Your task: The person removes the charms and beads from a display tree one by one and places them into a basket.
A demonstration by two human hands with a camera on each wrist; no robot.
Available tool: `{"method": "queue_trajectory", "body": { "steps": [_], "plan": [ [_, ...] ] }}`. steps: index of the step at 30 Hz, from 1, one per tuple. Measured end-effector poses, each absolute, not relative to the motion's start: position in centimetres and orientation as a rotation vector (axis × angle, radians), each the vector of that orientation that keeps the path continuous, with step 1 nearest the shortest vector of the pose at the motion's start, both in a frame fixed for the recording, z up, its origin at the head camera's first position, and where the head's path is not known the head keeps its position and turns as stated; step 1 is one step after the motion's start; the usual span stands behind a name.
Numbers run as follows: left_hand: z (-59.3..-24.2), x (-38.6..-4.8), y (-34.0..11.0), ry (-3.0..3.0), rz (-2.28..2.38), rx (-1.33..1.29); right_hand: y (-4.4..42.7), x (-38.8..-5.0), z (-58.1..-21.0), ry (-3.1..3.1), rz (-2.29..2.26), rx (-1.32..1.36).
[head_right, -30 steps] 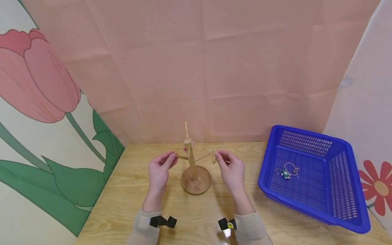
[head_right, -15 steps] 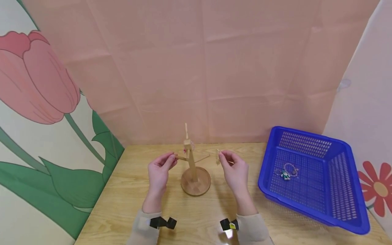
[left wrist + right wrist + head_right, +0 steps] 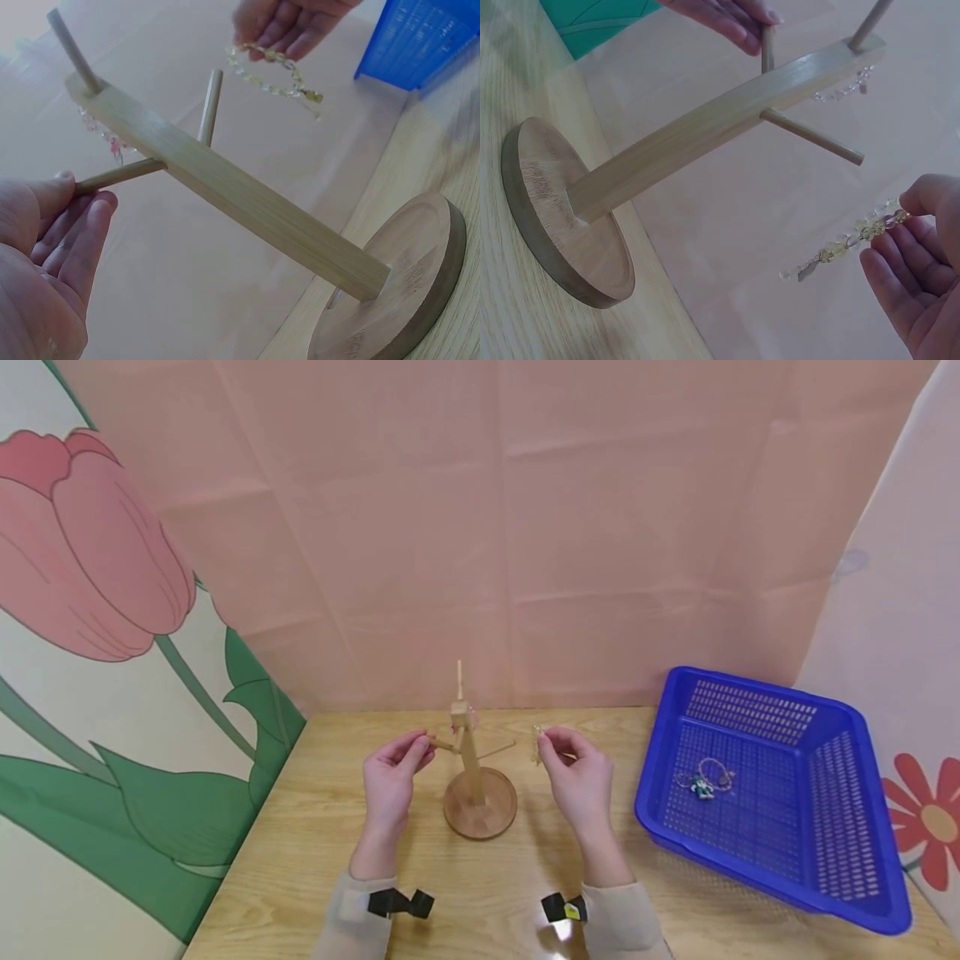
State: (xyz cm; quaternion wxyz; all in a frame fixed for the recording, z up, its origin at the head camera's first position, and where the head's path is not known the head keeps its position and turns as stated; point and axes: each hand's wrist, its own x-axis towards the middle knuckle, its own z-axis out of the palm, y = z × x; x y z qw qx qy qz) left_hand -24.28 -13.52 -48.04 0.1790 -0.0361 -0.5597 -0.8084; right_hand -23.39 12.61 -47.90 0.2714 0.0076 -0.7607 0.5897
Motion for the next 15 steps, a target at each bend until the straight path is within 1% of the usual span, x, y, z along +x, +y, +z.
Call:
{"method": "queue_trajectory", "body": {
  "steps": [9,15],
  "plan": [
    [-48.33,-24.01,-13.40,-1.596,-2.289,-0.096,12.74,-23.19,-48.35,-2.065,1.580,0.024],
    [-48.05,-24.29,-13.36,-1.589,-2.264,-0.102,12.63,-23.46,-47.99,-2.051,1.588,0.024]
  ]
}}
